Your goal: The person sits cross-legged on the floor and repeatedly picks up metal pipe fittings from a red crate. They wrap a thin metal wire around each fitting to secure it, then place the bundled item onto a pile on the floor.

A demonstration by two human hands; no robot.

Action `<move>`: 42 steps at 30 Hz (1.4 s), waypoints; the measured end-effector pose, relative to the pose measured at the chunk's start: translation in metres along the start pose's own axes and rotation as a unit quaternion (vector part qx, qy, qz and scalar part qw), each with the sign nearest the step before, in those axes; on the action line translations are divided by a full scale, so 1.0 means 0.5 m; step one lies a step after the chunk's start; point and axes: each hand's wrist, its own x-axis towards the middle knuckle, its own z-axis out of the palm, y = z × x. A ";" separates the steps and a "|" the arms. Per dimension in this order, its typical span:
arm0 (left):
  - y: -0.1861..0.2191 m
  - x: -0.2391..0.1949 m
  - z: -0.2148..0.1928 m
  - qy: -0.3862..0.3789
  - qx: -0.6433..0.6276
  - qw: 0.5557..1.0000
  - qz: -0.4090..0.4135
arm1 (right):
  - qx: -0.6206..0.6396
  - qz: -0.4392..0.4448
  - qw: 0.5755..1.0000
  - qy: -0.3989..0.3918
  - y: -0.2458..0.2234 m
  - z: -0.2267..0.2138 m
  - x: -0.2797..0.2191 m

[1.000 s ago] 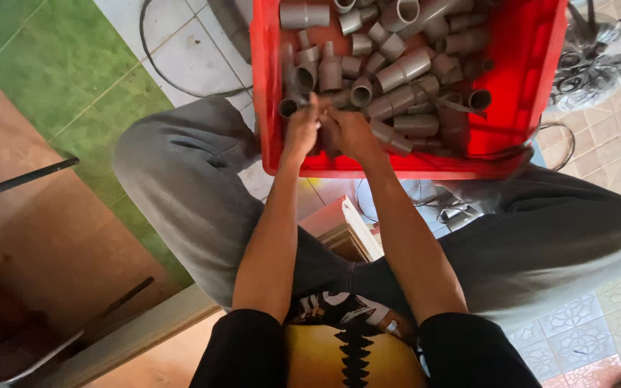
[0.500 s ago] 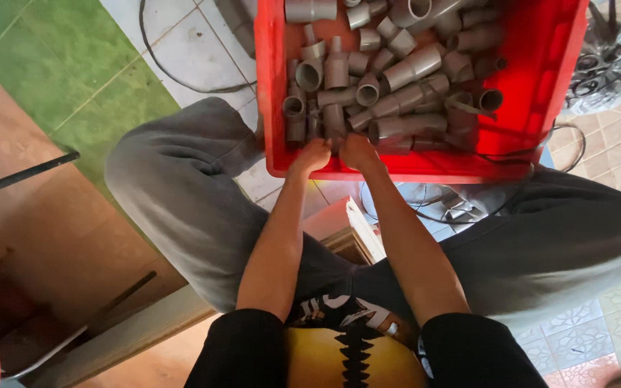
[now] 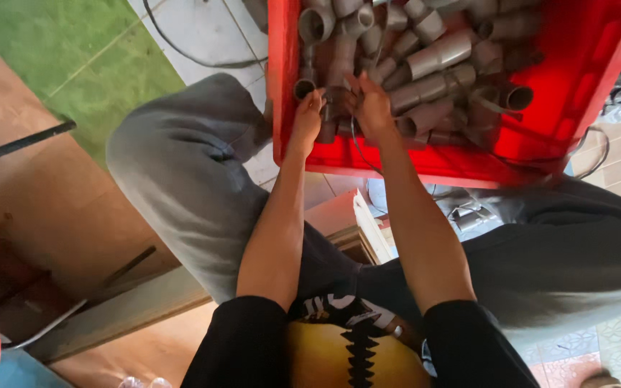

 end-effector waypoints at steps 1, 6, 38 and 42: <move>0.000 0.001 0.001 -0.002 0.000 1.000 0.001 | 0.000 -0.002 1.000 0.001 -0.008 0.003 -0.003; -0.067 0.046 0.000 0.059 0.340 0.938 -0.028 | -0.331 0.062 0.937 0.097 -0.037 -0.019 -0.039; -0.058 -0.046 0.170 -0.028 0.627 0.748 0.215 | -0.533 0.041 0.800 0.271 -0.043 -0.360 -0.090; -0.080 -0.043 0.185 -0.031 0.661 0.698 0.275 | -0.491 0.015 0.833 0.253 -0.020 -0.366 -0.079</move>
